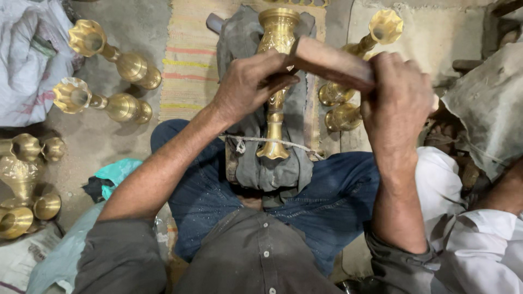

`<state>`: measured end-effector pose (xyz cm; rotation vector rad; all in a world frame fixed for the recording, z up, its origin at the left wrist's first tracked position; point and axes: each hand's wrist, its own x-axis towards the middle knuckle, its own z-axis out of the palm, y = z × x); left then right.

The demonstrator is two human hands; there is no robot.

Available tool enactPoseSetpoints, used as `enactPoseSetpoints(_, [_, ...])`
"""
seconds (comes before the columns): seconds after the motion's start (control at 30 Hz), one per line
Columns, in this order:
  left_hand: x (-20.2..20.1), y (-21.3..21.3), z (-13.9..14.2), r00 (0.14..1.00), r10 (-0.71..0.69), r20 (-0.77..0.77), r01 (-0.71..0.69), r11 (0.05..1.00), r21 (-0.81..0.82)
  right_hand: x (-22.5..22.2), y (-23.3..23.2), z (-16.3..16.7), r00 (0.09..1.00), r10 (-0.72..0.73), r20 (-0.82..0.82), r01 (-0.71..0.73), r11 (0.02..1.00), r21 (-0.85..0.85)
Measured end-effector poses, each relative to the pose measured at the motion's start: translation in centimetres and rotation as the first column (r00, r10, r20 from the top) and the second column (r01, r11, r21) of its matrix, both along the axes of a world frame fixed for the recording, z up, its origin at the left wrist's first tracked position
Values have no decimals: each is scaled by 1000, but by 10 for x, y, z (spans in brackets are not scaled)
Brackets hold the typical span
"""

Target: The person sits cross-legged on the floor with a brass vase lashed to a cloth-covered form on their lap. They hold a small punch against the vase's embossed surface and strike it with a wooden mallet, repositioning the punch repeatedly to work the decorative pattern around the body.

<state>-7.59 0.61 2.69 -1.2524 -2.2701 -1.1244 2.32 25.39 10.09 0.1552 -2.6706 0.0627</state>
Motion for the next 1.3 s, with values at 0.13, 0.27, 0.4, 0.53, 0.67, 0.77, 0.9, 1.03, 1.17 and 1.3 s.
enactPoseSetpoints(0.13, [0,-3,-1,1000,-13,27,13,1000,6,-1,-5,9,990,123,-68,-136,957,-255])
enactPoseSetpoints(0.27, [1,-5,-3,999,-14,36,12,999,52,-5,-7,15,992,117,-49,-126,956,-263])
enactPoseSetpoints(0.4, [0,-6,-8,998,-10,57,6,997,72,-6,-5,18,995,100,-31,-95,986,137])
enactPoseSetpoints(0.53, [-1,-8,-11,998,-2,66,-1,999,48,-3,-3,18,990,134,-39,-138,985,-103])
enactPoseSetpoints(0.67, [-1,-10,-12,996,-10,86,3,996,88,-4,-5,18,988,124,-93,-123,992,17])
enactPoseSetpoints(0.77, [-2,-11,-13,991,-34,130,18,992,122,-5,-7,20,989,133,-71,-125,987,105])
enactPoseSetpoints(0.9, [-2,-11,-14,995,4,96,-14,995,102,-6,-7,26,998,57,-33,-51,985,163])
enactPoseSetpoints(1.03, [-2,-12,-15,993,-4,121,-10,993,115,-6,-9,28,991,126,-34,-121,986,119])
enactPoseSetpoints(1.17, [-2,-14,-16,993,-7,121,-6,994,108,-8,-10,27,983,183,-27,-185,968,-167])
enactPoseSetpoints(1.3, [-5,-16,-15,992,-15,125,5,996,86,-10,-10,25,993,114,-40,-101,966,239])
